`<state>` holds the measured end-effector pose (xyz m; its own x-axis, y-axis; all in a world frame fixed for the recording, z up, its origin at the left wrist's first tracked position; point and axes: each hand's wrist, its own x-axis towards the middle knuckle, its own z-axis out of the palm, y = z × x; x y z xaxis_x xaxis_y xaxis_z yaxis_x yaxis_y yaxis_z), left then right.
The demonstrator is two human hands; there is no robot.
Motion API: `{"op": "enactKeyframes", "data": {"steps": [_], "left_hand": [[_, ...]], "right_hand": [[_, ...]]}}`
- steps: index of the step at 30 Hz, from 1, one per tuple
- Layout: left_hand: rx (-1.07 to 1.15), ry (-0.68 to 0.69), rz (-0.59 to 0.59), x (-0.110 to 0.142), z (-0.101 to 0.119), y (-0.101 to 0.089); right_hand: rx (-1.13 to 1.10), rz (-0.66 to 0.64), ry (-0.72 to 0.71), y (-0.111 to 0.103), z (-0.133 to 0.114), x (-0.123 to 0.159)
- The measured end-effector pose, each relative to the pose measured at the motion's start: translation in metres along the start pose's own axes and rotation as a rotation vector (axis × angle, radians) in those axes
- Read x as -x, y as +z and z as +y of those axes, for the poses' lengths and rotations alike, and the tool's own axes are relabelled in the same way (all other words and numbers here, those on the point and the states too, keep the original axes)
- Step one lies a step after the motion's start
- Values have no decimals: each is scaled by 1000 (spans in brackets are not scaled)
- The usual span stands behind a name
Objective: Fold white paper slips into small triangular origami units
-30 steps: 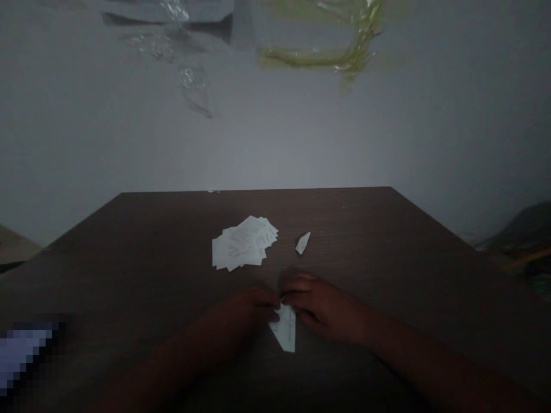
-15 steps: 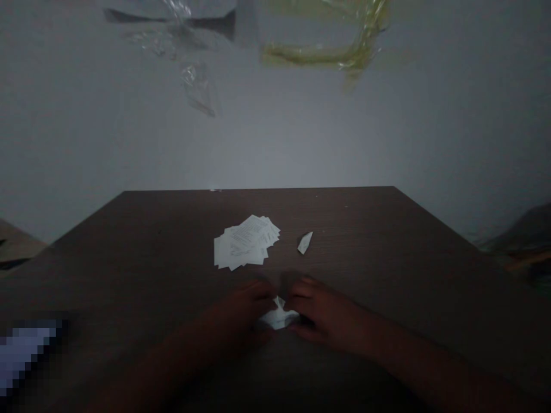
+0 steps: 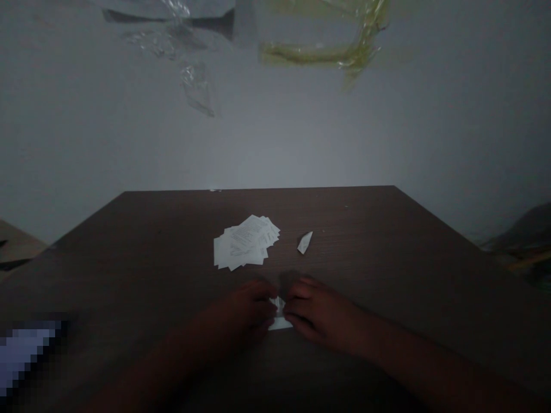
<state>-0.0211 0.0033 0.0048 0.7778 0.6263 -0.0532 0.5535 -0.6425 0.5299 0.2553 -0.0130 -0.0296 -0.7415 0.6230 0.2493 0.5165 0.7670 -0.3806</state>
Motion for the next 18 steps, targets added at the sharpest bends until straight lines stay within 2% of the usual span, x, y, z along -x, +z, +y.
{"op": "enactKeyframes", "data": {"steps": [8, 11, 15, 18], "left_hand": [[-60, -40, 178, -14, -2, 20], [-70, -56, 230, -17, -5, 26], [-99, -79, 235, -22, -9, 29], [-161, -84, 244, -24, -8, 31]], "right_hand": [[118, 148, 69, 17, 3, -4], [180, 204, 30, 16, -1, -2], [238, 152, -63, 15, -12, 0], [242, 84, -60, 15, -17, -1]]}}
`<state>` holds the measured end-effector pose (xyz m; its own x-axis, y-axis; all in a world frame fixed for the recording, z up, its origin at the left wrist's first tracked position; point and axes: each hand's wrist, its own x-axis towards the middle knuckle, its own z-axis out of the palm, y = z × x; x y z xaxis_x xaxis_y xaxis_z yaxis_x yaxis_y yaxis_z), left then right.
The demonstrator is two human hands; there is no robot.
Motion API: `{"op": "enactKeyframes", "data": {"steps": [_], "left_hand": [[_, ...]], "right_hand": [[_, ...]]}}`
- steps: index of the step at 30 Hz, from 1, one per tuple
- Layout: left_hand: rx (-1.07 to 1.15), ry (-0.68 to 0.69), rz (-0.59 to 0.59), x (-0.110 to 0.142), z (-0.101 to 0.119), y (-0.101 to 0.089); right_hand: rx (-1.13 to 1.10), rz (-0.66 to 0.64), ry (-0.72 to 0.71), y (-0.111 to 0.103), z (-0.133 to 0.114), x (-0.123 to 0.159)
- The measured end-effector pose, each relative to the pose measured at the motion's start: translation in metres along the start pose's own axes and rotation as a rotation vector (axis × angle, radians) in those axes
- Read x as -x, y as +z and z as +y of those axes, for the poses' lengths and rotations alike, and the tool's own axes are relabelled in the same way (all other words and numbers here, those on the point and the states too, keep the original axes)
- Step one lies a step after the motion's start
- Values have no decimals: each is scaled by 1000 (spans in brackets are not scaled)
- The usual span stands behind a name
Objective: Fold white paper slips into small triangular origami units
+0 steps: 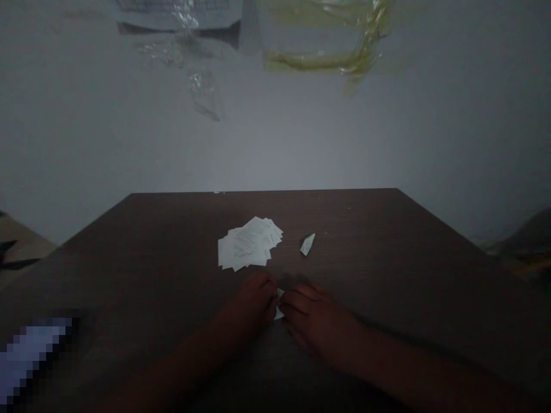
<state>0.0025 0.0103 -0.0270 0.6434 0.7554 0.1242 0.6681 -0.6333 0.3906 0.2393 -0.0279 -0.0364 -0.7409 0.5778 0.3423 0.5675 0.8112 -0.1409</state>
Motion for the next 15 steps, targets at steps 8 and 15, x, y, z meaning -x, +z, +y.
{"op": "enactKeyframes", "data": {"steps": [8, 15], "left_hand": [[-116, 32, 10, 0, -2, 5], [31, 15, -63, 0, -7, -8]], "right_hand": [[-16, -71, 62, -1, 1, -2], [-62, -95, 97, 0, 3, -1]]}}
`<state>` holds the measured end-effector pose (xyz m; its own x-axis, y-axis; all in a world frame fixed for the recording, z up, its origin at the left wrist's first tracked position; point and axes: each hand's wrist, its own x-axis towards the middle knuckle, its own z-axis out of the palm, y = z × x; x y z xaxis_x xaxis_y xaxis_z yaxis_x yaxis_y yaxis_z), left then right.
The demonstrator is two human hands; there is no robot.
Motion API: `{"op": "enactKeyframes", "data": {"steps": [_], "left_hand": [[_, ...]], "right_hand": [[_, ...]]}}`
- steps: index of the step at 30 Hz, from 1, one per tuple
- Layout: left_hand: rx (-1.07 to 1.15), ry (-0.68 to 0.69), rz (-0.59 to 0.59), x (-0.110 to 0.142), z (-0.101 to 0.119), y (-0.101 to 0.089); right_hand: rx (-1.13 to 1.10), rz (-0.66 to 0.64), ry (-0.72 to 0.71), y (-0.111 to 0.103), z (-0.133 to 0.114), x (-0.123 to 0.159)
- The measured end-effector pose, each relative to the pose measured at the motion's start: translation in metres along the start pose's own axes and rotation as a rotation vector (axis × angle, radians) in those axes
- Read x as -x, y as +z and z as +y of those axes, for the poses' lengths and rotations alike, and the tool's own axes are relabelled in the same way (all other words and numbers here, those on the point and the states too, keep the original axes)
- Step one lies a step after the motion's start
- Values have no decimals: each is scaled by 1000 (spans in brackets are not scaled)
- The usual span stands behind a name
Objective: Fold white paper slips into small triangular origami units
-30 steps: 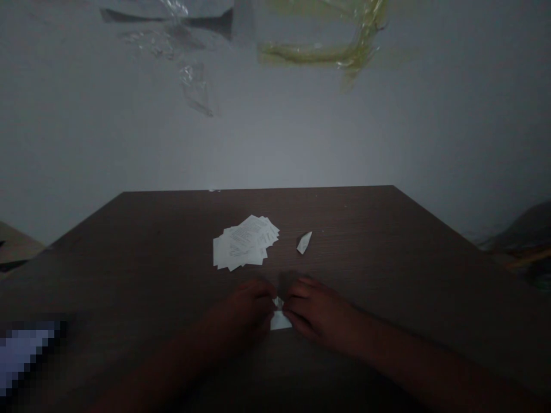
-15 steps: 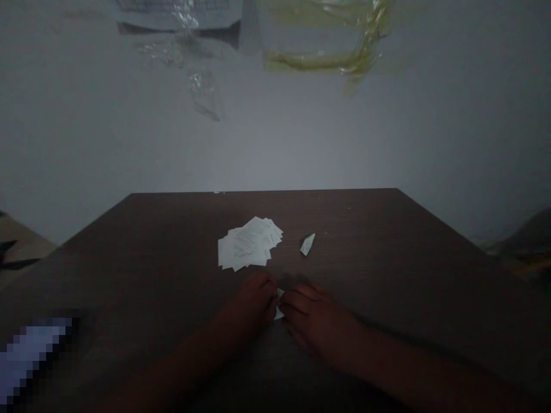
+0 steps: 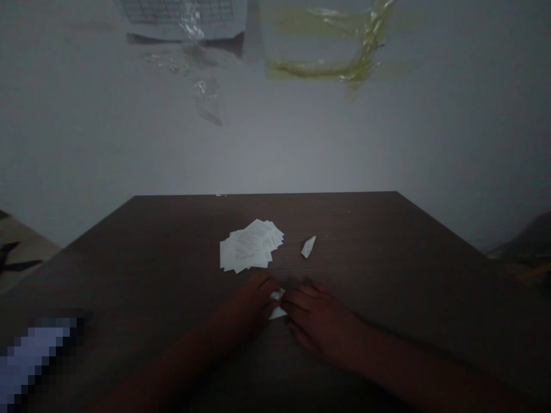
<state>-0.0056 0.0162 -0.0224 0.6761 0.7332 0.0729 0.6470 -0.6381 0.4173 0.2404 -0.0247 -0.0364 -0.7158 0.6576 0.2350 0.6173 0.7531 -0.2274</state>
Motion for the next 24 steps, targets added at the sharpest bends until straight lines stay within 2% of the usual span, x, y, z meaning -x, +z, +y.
{"op": "enactKeyframes", "data": {"steps": [4, 12, 18, 24], "left_hand": [[49, -66, 21, 2, 2, -9], [67, 46, -40, 12, -8, -32], [75, 66, -61, 13, -9, -34], [66, 61, -83, 15, -13, -35]], "right_hand": [[27, 8, -14, 1, 0, 0], [5, 4, -25, -1, 3, 0], [43, -33, -24, -1, 1, -1], [130, -2, 51, -9, 8, 1]]}}
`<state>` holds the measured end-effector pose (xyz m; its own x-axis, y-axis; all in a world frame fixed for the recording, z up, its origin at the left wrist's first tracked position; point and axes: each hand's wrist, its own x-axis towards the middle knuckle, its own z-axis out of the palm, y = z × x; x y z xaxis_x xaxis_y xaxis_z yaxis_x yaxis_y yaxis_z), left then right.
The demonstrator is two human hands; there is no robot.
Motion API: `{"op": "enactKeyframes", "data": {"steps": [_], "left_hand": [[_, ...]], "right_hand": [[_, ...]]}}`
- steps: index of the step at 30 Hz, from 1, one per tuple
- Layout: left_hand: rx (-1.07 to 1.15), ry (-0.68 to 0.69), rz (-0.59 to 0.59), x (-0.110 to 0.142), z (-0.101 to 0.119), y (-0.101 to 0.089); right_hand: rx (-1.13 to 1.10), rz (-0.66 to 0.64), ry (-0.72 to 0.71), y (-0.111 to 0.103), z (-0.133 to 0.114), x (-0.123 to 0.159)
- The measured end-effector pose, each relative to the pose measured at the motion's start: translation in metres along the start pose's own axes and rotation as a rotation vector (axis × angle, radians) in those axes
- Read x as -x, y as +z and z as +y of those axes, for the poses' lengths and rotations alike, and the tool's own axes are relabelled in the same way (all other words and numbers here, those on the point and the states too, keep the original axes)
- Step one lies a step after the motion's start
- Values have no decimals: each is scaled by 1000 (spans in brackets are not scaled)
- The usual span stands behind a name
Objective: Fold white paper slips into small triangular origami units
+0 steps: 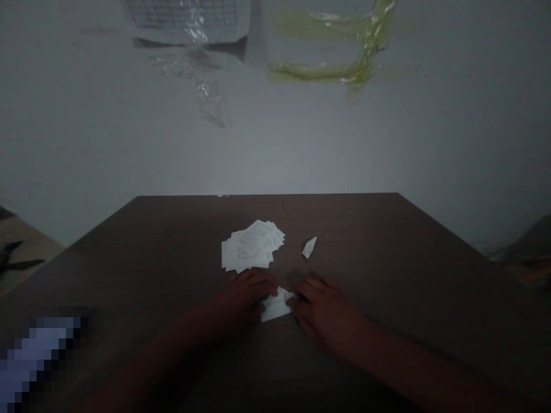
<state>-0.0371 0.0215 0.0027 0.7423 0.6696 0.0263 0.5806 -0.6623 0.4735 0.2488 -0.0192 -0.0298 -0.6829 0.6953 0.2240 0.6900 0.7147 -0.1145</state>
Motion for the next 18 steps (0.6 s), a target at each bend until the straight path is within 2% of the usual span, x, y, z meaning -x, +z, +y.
{"op": "enactKeyframes", "data": {"steps": [6, 11, 18], "left_hand": [[31, 9, -18, 3, -5, -5], [15, 21, -11, 0, 0, -3], [-1, -3, 10, -6, -2, 14]], "right_hand": [[16, -42, 97, -14, 13, 2], [-96, 30, 201, -6, 14, -1], [-545, 150, 362, 6, 18, -6]]}}
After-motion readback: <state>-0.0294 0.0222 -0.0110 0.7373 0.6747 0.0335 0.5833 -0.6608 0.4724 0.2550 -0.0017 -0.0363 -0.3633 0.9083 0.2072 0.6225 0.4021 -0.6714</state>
